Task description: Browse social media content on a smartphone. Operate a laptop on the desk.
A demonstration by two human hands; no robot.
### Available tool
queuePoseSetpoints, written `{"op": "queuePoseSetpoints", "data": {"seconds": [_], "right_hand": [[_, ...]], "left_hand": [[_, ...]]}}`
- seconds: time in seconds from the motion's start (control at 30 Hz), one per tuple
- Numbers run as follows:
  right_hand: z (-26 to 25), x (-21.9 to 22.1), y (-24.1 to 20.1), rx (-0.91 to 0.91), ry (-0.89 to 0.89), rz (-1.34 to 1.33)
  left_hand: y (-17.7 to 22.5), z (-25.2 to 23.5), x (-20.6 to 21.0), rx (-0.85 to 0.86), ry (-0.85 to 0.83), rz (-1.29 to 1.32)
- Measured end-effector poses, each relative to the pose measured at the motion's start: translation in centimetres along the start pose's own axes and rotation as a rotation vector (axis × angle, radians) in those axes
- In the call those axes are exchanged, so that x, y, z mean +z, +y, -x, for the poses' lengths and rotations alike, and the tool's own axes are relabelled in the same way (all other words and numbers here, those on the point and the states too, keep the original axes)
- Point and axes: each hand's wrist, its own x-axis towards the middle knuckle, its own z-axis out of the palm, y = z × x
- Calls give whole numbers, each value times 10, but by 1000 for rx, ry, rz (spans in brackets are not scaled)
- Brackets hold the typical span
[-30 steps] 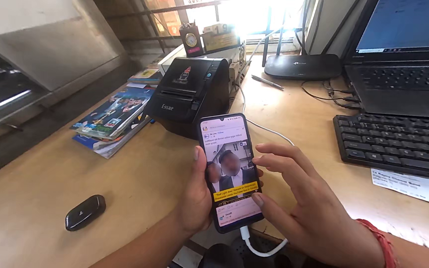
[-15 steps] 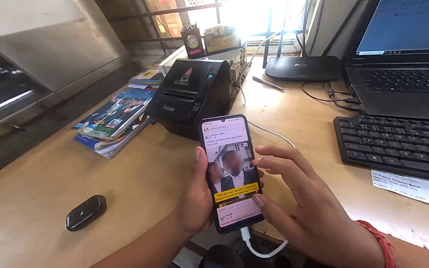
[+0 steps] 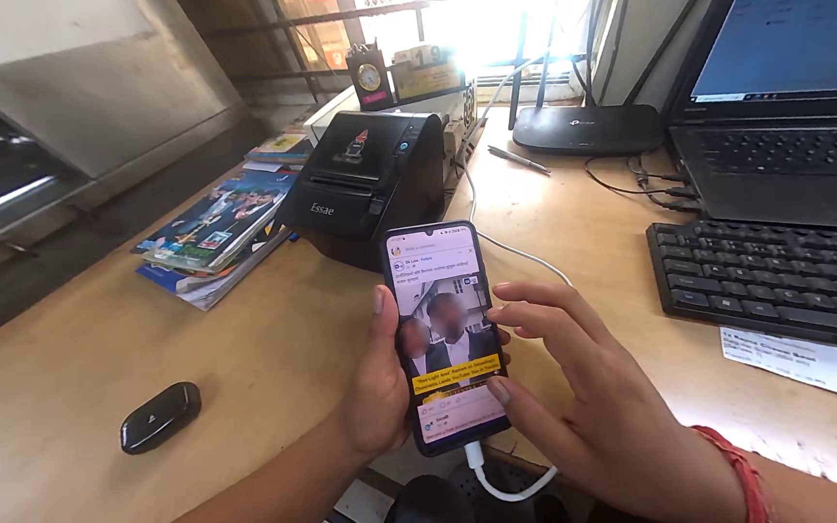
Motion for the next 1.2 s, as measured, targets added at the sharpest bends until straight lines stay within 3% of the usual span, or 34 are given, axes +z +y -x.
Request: {"op": "queuePoseSetpoints", "data": {"seconds": [1.2], "right_hand": [[0,0,1,8,-6,-17]], "left_hand": [[0,0,0,1,-7,9]]}}
